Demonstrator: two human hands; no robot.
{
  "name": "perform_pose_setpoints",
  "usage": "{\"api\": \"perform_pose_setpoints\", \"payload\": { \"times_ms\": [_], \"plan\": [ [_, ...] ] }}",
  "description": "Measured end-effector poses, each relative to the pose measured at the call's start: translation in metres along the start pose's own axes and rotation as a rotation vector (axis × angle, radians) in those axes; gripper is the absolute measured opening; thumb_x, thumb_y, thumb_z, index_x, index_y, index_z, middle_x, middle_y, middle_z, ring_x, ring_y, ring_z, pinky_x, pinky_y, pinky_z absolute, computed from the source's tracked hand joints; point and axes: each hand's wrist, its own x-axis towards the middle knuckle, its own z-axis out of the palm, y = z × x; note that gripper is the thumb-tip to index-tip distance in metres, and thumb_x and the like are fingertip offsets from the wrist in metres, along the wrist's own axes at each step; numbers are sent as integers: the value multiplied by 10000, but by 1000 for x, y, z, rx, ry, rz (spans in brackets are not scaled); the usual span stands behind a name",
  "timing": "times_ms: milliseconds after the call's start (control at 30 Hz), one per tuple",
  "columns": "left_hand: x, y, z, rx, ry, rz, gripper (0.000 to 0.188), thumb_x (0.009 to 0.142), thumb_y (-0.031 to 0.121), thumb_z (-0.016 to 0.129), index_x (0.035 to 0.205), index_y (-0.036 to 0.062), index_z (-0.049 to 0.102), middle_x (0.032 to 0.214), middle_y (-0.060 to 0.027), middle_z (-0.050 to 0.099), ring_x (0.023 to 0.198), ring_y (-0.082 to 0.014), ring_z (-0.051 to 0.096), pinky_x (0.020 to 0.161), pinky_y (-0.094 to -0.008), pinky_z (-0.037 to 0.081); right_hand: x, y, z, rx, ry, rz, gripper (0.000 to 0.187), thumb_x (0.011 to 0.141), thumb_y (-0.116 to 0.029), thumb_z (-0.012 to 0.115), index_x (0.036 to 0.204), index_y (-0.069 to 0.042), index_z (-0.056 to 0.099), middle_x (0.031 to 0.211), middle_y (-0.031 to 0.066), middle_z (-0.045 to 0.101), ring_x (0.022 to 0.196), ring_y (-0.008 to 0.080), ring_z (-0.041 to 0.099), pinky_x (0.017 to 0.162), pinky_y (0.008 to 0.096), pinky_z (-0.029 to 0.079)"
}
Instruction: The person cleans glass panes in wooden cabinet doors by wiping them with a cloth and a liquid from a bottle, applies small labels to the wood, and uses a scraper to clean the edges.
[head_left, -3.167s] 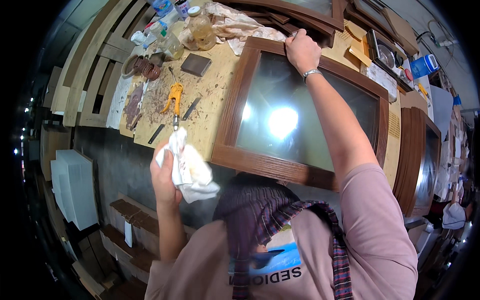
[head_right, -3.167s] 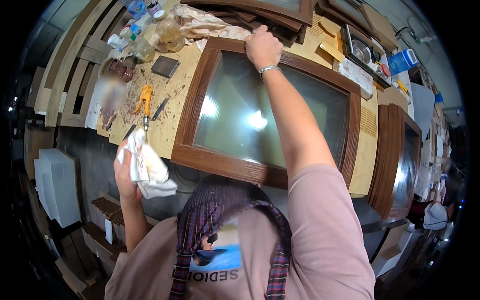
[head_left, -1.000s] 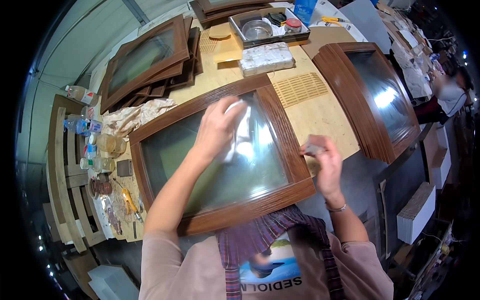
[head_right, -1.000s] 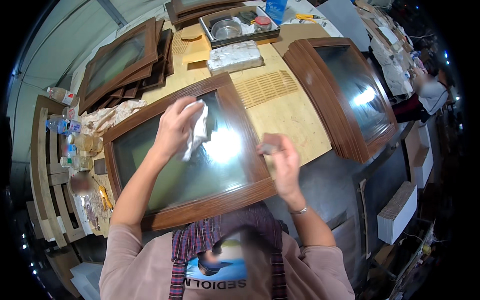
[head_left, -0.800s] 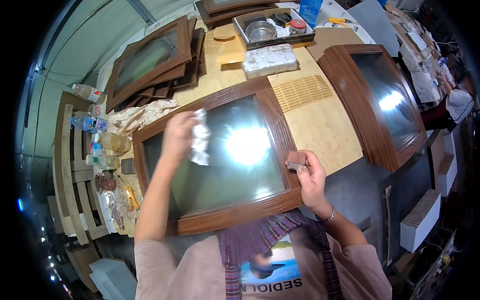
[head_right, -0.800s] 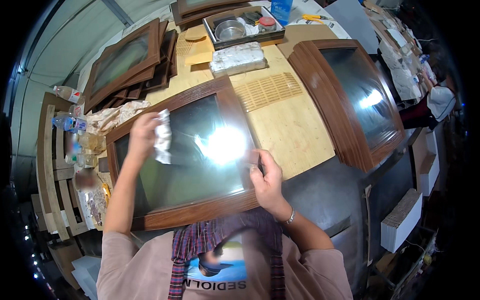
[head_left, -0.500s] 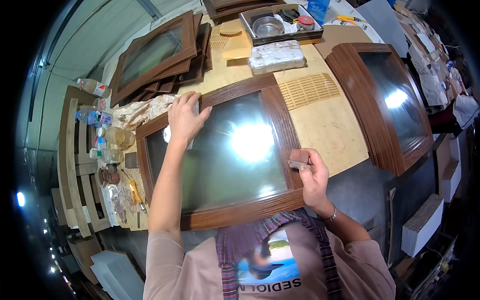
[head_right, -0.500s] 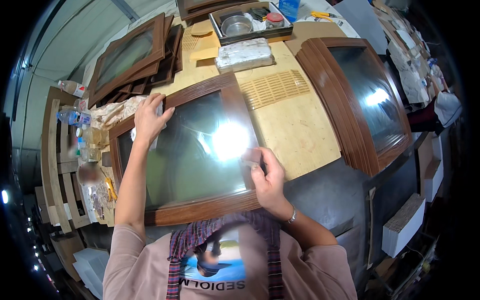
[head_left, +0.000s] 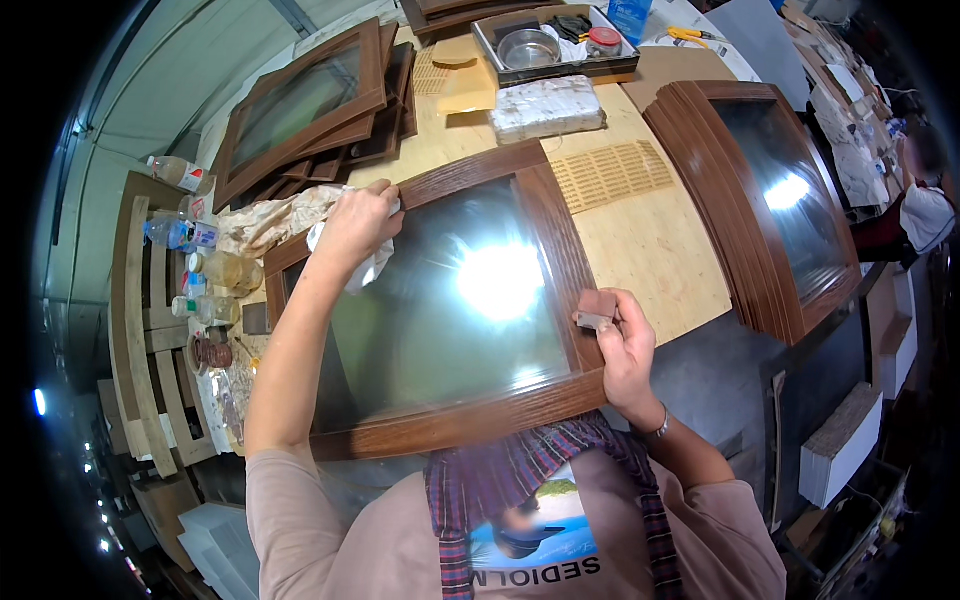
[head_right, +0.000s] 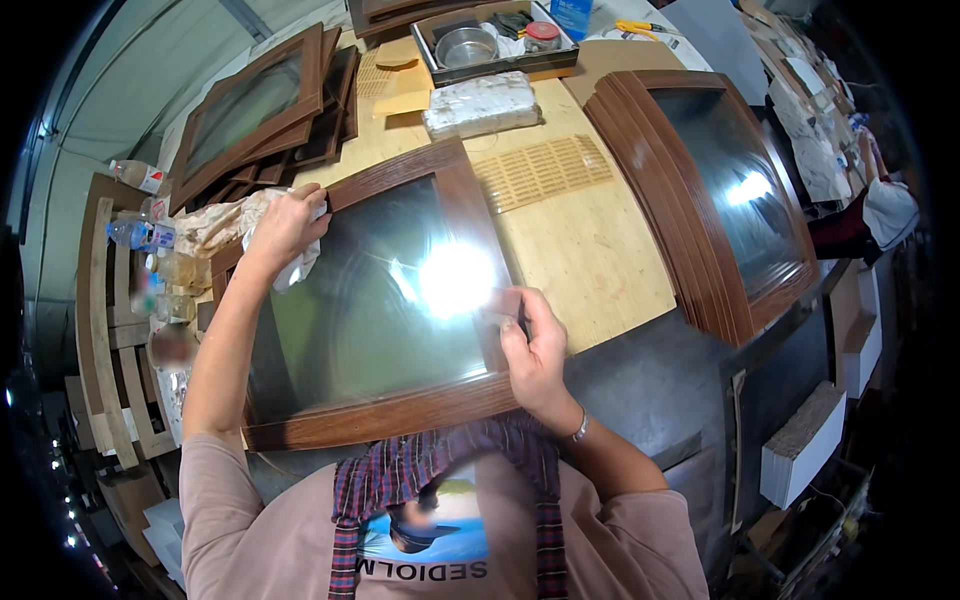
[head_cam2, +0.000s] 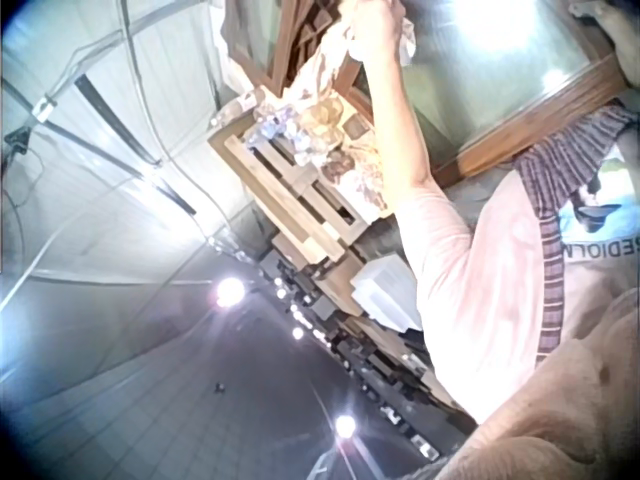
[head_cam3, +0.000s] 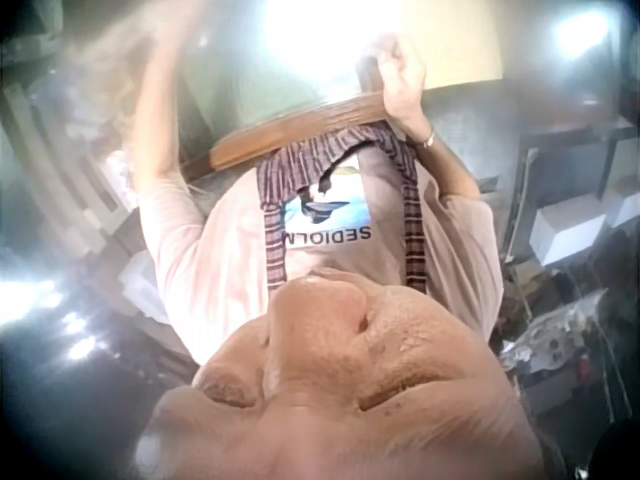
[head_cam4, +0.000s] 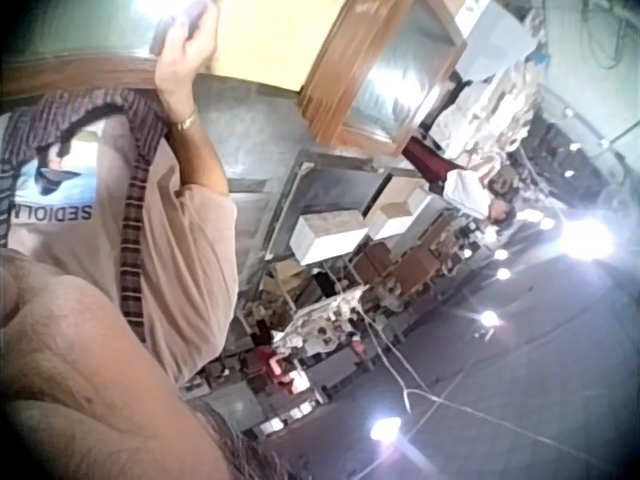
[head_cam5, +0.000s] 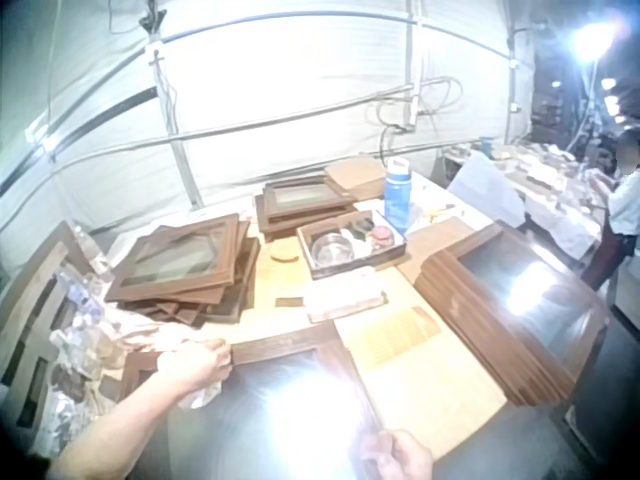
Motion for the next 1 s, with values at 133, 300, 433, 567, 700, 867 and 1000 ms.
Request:
{"api": "perform_pose_setpoints", "payload": {
  "times_ms": [133,300,433,567,700,867,1000],
  "plan": [
    [5,2,2,-17,18,-21,206,789,115,716,855,-58,625,921,-193,653,827,-426,636,739,-484,514,0,3,0,-11,2,-31,298,895,-51,481,1162,61,551,998,93,641,916,146,592,838,289,477],
    [3,2,2,-37,59,-25,225,796,155,724,842,-50,644,902,-191,659,820,-416,645,746,-479,524,0,3,-1,-12,4,-52,304,885,-51,470,1156,58,554,987,88,635,907,146,588,827,292,478],
    [4,-1,-2,-35,48,-12,269,793,212,745,844,-43,679,890,-183,675,811,-400,666,773,-462,551,0,2,-1,-33,-4,-16,334,898,-77,438,1177,79,532,1050,117,632,946,171,610,881,311,483],
    [8,13,10,104,71,-139,223,827,182,735,876,-29,688,884,-204,677,818,-410,659,725,-468,524,2,1,2,8,26,-36,291,887,-47,476,1149,49,560,979,78,626,884,140,580,815,285,474],
    [17,9,7,-266,282,-228,207,865,180,712,916,-18,737,803,-222,689,730,-335,704,687,-390,544,0,1,4,54,42,-4,274,891,-49,497,1138,46,567,971,69,626,872,125,573,797,276,474],
    [77,93,4,-856,301,-189,302,896,230,687,1122,30,700,1065,-187,704,937,-302,682,827,-392,522,1,5,-2,-46,-22,23,296,901,-56,422,1146,66,535,1050,106,627,954,159,609,892,297,482],
    [94,133,50,-282,238,302,371,929,246,606,1258,77,638,1302,-109,634,1206,-276,579,1073,-438,387,0,-3,0,-3,2,21,290,908,-62,426,1146,64,534,1037,99,624,955,153,602,890,294,479]
  ]
}}
